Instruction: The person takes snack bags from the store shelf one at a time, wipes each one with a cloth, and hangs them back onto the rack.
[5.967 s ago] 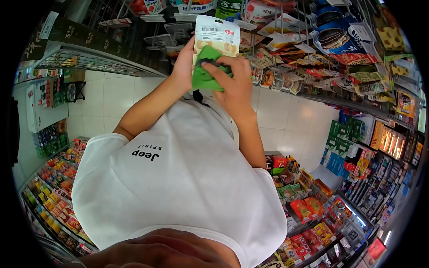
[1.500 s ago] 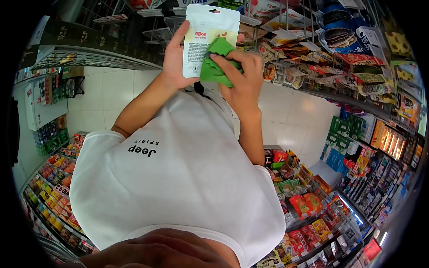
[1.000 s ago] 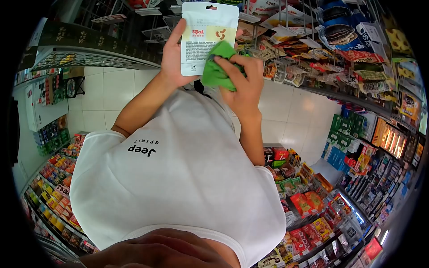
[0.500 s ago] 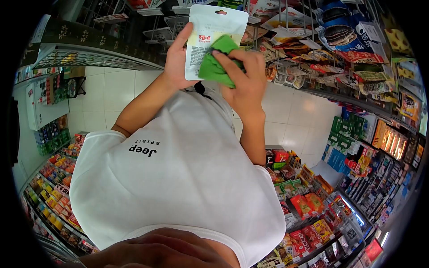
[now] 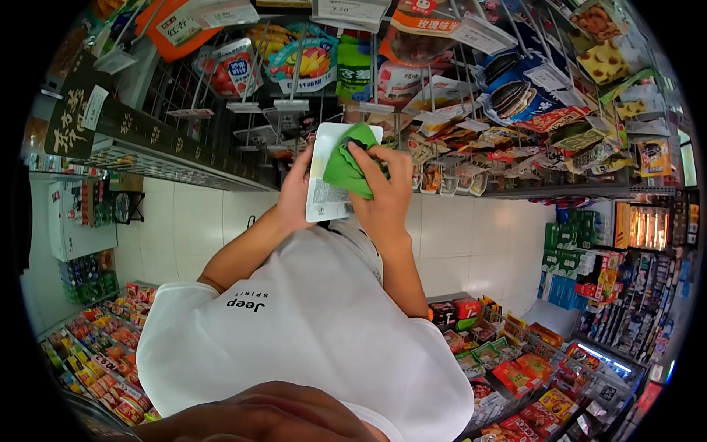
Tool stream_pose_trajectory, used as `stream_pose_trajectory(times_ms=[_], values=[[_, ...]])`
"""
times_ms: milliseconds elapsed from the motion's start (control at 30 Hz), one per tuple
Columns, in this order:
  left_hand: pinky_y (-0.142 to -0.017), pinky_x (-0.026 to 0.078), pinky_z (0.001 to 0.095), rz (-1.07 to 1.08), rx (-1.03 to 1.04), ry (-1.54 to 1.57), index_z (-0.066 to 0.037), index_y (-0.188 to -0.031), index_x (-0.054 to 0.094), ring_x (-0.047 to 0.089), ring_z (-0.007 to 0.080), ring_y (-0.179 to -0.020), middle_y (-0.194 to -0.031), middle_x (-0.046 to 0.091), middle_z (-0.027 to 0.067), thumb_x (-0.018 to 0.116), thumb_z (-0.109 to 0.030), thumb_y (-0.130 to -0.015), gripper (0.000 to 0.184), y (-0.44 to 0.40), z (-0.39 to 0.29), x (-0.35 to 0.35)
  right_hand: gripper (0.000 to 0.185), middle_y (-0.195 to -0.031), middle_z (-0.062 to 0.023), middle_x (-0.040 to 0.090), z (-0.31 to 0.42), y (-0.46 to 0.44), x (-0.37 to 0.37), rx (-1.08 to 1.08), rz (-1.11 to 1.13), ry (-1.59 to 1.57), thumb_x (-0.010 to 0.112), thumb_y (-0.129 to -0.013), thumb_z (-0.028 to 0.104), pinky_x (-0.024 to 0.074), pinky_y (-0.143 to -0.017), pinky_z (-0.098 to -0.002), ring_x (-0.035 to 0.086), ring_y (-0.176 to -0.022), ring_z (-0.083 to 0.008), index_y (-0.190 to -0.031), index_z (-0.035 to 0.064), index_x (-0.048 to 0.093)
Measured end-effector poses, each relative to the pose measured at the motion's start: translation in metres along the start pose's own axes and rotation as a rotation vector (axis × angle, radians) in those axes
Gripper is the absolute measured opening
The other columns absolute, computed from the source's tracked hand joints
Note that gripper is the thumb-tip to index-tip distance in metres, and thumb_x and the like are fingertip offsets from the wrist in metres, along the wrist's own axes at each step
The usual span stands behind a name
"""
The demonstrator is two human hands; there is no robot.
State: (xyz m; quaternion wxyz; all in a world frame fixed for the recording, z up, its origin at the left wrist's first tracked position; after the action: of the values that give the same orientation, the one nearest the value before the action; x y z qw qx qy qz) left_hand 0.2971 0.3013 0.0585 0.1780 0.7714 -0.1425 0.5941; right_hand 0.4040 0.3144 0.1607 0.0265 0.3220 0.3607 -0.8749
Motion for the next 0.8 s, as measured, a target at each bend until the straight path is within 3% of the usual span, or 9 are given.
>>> stream_pose_trajectory(times_ms=[133,167,300,400,433,533,667,700,800], values=[[-0.108,0.051,0.0444,-0.012,0.020,-0.023,-0.010,-0.149,0.048,0.062,0.0265,-0.127,-0.142,0.059,0.0102,0.029,-0.050,-0.109,0.059,0.005,0.004,-0.019,0.060,-0.110,-0.0055,0.061,0.033,0.006,0.012,-0.244,0.157,-0.059,0.078,-0.063,0.005,0.0495,-0.085,-0.0417,0.056,-0.097,-0.0303,-0.122,0.0148,0.074],[-0.108,0.051,0.0446,-0.062,0.013,-0.039,-0.010,-0.149,0.048,0.062,0.0265,-0.126,-0.142,0.059,0.0103,0.029,-0.049,-0.110,0.059,0.008,0.004,-0.021,0.060,-0.109,-0.0059,0.061,0.033,0.011,0.019,-0.238,0.229,-0.097,0.079,-0.064,0.006,0.0498,-0.085,-0.0413,0.057,-0.098,-0.0307,-0.123,0.0143,0.074],[-0.109,0.050,0.0455,-0.114,0.048,-0.124,-0.010,-0.149,0.049,0.062,0.0268,-0.127,-0.143,0.058,0.0110,0.030,-0.049,-0.110,0.059,0.011,-0.001,-0.022,0.059,-0.108,-0.0062,0.061,0.004,-0.003,0.005,-0.013,0.017,-0.100,0.078,-0.065,0.006,0.0505,-0.085,-0.0399,0.057,-0.098,-0.0305,-0.123,0.0160,0.074],[-0.110,0.049,0.0484,0.106,0.060,0.102,-0.009,-0.148,0.049,0.059,0.0316,-0.130,-0.143,0.058,0.0141,0.029,-0.053,-0.109,0.062,0.009,-0.001,-0.025,0.058,-0.108,-0.0064,0.061,0.017,0.002,0.012,-0.139,0.050,-0.125,0.077,-0.066,0.006,0.0504,-0.085,-0.0406,0.057,-0.098,-0.0304,-0.124,0.0163,0.074],[-0.108,0.050,0.0481,-0.047,0.076,-0.001,-0.009,-0.145,0.052,0.060,0.0299,-0.128,-0.140,0.060,0.0135,0.030,-0.052,-0.109,0.060,0.015,-0.002,-0.035,0.058,-0.108,-0.0062,0.060,0.028,0.009,0.015,-0.236,0.112,-0.167,0.077,-0.067,0.005,0.0500,-0.086,-0.0407,0.057,-0.097,-0.0305,-0.123,0.0164,0.074],[-0.108,0.050,0.0485,-0.035,0.110,-0.091,-0.009,-0.145,0.052,0.060,0.0293,-0.129,-0.141,0.059,0.0136,0.030,-0.051,-0.109,0.060,0.015,-0.006,-0.030,0.057,-0.108,-0.0063,0.061,0.027,0.011,0.018,-0.273,0.157,-0.249,0.077,-0.067,0.005,0.0491,-0.085,-0.0407,0.056,-0.096,-0.0305,-0.123,0.0167,0.075],[-0.113,0.046,0.0487,-0.148,0.128,-0.191,-0.009,-0.153,0.043,0.057,0.0299,-0.133,-0.146,0.056,0.0134,0.029,-0.050,-0.109,0.062,0.014,-0.001,-0.025,0.053,-0.106,-0.0066,0.059,-0.011,0.005,0.012,0.063,-0.060,-0.309,0.076,-0.066,0.004,0.0461,-0.085,-0.0389,0.055,-0.096,-0.0288,-0.118,0.0113,0.076],[-0.115,0.043,0.0485,-0.197,0.134,-0.223,-0.009,-0.158,0.036,0.053,0.0320,-0.138,-0.154,0.049,0.0165,0.028,-0.049,-0.109,0.064,0.012,-0.001,-0.022,0.053,-0.106,-0.0070,0.059,-0.003,0.008,0.013,-0.015,-0.013,-0.315,0.077,-0.066,0.004,0.0467,-0.085,-0.0394,0.055,-0.096,-0.0290,-0.119,0.0117,0.076],[-0.118,0.039,0.0483,0.041,0.209,-0.235,-0.008,-0.161,0.029,0.045,0.0344,-0.144,-0.161,0.038,0.0201,0.028,-0.050,-0.109,0.067,0.002,-0.004,0.012,0.053,-0.108,-0.0079,0.059,0.013,0.022,0.015,-0.201,0.089,-0.336,0.078,-0.067,0.006,0.0481,-0.085,-0.0405,0.056,-0.097,-0.0294,-0.120,0.0126,0.075]])
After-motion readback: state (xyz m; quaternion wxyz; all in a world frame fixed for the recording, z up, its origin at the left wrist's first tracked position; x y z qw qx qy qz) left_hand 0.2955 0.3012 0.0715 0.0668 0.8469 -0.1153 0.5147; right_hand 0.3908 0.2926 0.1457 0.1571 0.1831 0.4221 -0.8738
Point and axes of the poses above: each hand's wrist, its own y-axis away from the middle knuckle, its own x-axis out of the palm, z = x × y, the point moved 8 cm from there along -y, towards the middle knuckle
